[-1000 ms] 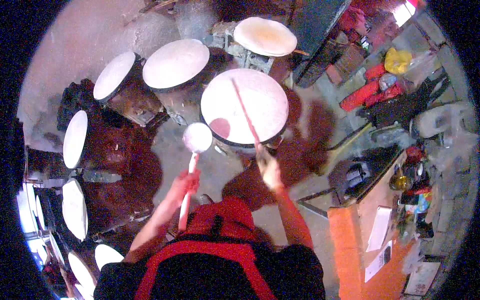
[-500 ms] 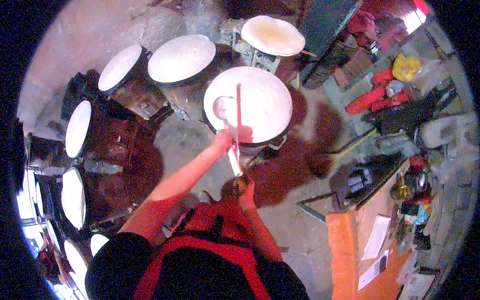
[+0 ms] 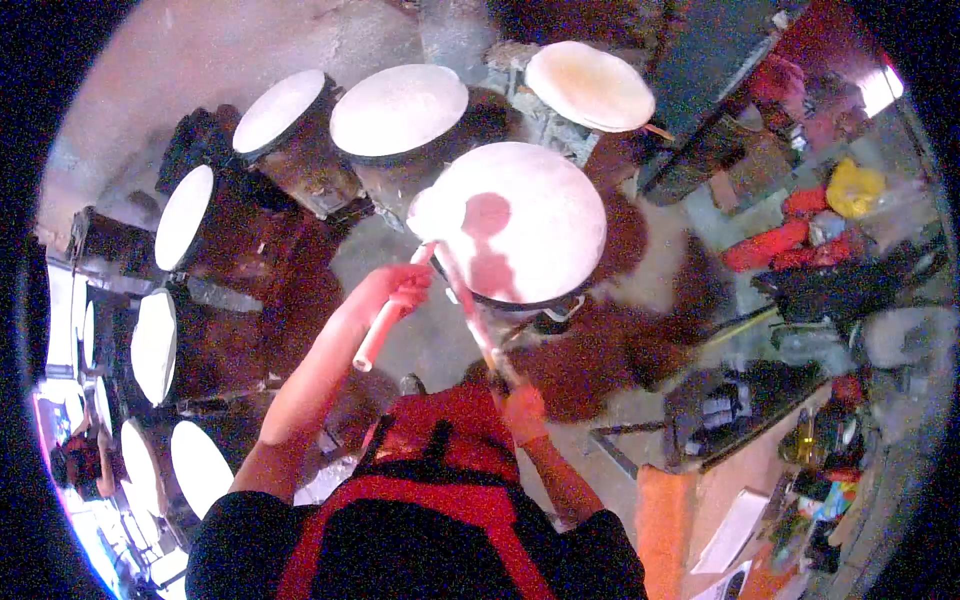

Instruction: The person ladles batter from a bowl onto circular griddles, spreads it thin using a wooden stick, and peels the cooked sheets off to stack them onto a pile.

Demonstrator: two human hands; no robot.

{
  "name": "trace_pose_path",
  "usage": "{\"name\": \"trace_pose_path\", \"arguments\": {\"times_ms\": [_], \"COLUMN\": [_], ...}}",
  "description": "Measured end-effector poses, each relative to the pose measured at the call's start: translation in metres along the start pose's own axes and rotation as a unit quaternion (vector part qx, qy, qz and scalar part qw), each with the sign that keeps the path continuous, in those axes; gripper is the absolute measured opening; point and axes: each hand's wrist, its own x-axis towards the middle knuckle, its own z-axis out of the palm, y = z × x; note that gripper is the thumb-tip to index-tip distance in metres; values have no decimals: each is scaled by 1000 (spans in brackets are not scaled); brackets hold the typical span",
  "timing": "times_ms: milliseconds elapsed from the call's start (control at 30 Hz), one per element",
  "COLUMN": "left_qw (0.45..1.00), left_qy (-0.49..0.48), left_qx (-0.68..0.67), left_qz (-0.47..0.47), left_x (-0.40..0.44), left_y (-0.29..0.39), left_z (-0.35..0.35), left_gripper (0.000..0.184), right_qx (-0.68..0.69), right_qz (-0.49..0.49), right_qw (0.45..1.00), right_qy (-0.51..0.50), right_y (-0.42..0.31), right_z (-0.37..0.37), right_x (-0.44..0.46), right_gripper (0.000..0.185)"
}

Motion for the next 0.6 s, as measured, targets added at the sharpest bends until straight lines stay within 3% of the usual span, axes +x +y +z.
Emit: {"name": "trace_pose_path", "arguments": {"times_ms": [33, 100, 167, 233, 300, 400, 467, 533, 567, 600], "left_qw": [1000, 999, 994, 989, 981, 958, 948, 946, 941, 935], "left_qy": [1, 28, 76, 104, 129, 111, 235, 220, 221, 224], "left_qx": [3, -4, -47, -77, -129, -255, -120, -93, -76, -61], "left_qz": [14, 43, 68, 72, 64, 71, 177, 218, 244, 268], "left_x": [-9, -37, -69, -92, -101, -107, -124, -144, -152, -160], "left_y": [1, -1, -6, -12, -17, -27, -22, -14, -5, 1], "left_z": [-13, -27, -40, -70, -110, -177, -176, -189, -196, -202], "left_gripper": [5, 7, 10, 8, 3, 14, 21, 28, 29, 29], "right_qx": [6, 88, 76, 58, -9, -63, -60, -53, -26, -45], "right_qz": [-30, 44, 55, 49, 46, 22, -67, -168, -142, -183], "right_qw": [1000, 995, 988, 993, 995, 971, 965, 952, 930, 904], "right_qy": [7, -15, 121, 89, -91, -231, -246, -248, -338, -383], "right_y": [-17, -30, -31, -29, -31, -91, -128, -163, -226, -243], "right_z": [-11, -31, -36, -28, -21, 39, 102, 164, 165, 192], "right_x": [3, 14, 42, 45, 23, 41, 65, 85, 104, 108], "right_gripper": [30, 31, 34, 34, 25, 28, 35, 43, 46, 45]}}
